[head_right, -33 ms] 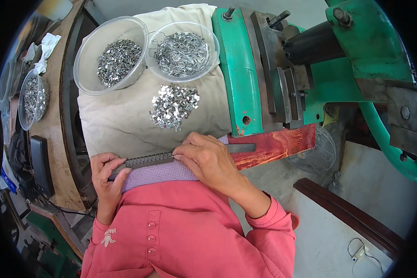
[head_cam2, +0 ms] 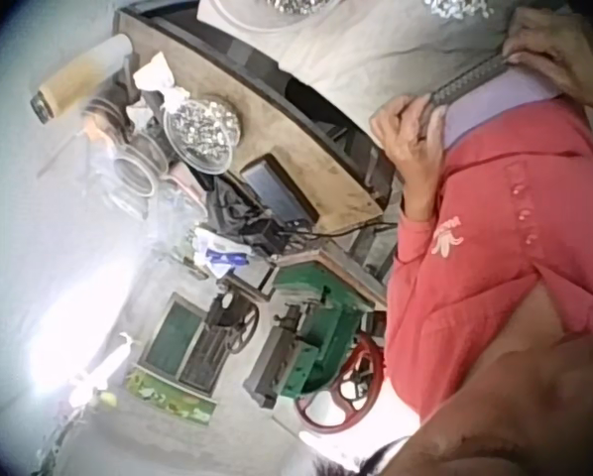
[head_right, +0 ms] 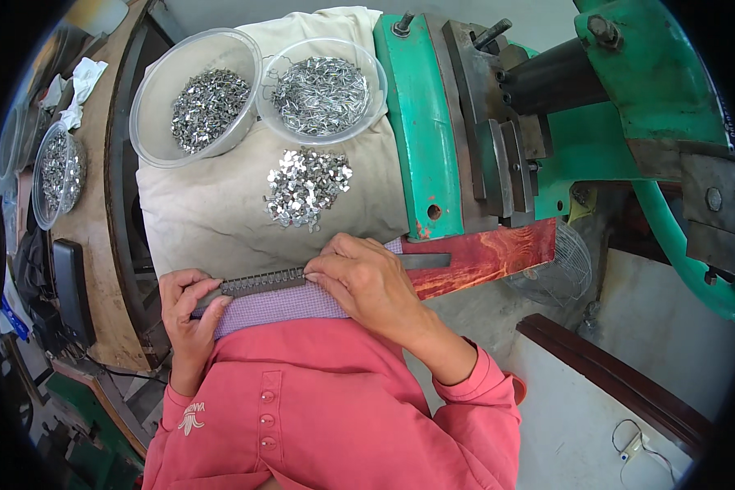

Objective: The person places small, shiny metal pieces into the slots of a metal strip held in a green machine. They pick up the pieces from a pile on a white cloth and insert them one by one into the strip, occasionally adjusting the strip's position.

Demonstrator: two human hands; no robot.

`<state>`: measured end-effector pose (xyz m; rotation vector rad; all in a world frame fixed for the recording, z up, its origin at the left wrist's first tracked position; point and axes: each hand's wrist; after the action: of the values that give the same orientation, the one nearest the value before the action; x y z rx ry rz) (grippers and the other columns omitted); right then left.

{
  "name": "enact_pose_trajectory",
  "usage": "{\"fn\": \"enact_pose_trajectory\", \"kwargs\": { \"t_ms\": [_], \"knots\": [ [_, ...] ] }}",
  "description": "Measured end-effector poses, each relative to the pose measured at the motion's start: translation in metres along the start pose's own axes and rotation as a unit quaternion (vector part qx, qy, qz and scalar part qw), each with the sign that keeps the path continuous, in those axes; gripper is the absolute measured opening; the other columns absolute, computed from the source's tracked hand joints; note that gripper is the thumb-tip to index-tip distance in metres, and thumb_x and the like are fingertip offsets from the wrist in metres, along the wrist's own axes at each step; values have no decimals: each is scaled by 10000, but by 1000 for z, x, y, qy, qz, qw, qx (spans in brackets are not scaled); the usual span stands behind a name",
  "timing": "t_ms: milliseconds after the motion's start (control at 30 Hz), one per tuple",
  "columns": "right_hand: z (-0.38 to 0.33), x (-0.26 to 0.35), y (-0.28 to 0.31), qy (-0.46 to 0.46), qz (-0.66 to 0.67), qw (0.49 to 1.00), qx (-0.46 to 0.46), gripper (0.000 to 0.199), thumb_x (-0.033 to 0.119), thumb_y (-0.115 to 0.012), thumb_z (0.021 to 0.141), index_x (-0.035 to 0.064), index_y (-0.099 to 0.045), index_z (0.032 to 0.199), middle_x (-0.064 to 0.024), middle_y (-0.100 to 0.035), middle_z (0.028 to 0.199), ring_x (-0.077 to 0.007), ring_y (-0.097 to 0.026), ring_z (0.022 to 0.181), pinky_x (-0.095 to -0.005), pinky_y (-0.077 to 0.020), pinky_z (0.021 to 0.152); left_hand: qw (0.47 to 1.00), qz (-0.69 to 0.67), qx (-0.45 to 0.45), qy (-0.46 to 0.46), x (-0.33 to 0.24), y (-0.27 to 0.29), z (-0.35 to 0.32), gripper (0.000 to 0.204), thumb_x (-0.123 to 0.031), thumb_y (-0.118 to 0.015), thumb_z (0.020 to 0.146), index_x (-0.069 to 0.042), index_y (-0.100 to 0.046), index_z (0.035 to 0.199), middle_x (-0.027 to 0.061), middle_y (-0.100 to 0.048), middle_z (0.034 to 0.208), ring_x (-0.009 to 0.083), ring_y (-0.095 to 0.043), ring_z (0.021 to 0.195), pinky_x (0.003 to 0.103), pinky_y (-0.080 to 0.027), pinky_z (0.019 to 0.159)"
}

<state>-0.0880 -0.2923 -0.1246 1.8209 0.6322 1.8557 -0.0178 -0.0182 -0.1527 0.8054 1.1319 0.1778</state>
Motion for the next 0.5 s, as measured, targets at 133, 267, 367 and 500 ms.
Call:
{"fn": "enact_pose_trajectory", "kwargs": {
  "t_ms": [133, 267, 367, 500],
  "knots": [
    [1, 2, -1, -4, -10, 1000, -4, 95, 87, -753, 820, 49, -733, 905, -77, -613, 833, -281, -636, 774, -392, -488, 704, 1000, 4, -1, -4, 0, -1, 0, 333, -67, -850, 650, -50, -732, 960, 87, -630, 950, 276, -544, 923, 372, -437, 793],
    [1, 8, -1, -11, -27, 1000, -4, 91, 73, -755, 807, 46, -730, 891, -73, -607, 823, -279, -634, 762, -395, -486, 694, 1000, 4, 0, -5, 1, -1, 0, 335, -70, -852, 647, -53, -731, 960, 87, -632, 949, 278, -544, 923, 374, -438, 791],
    [0, 9, -5, -1, -55, 998, -19, 95, 58, -754, 801, 44, -727, 891, -72, -605, 819, -280, -631, 753, -391, -483, 680, 1000, 0, 0, -4, 1, -1, 0, 334, -71, -851, 646, -54, -731, 958, 87, -632, 950, 279, -544, 923, 375, -438, 789],
    [-5, 9, -12, 9, -76, 996, -53, 101, 41, -745, 805, 38, -724, 904, -77, -611, 830, -284, -630, 756, -392, -481, 673, 1000, 0, -1, -3, 1, -1, 1, 332, -73, -848, 647, -52, -729, 956, 88, -632, 951, 279, -545, 922, 376, -438, 787]
  ]
}}
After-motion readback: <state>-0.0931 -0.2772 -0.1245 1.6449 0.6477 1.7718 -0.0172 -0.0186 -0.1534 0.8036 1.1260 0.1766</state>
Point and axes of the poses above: each hand's wrist, its own z-axis towards the middle knuckle, its own y-axis out of the back of the hand, x = y × z
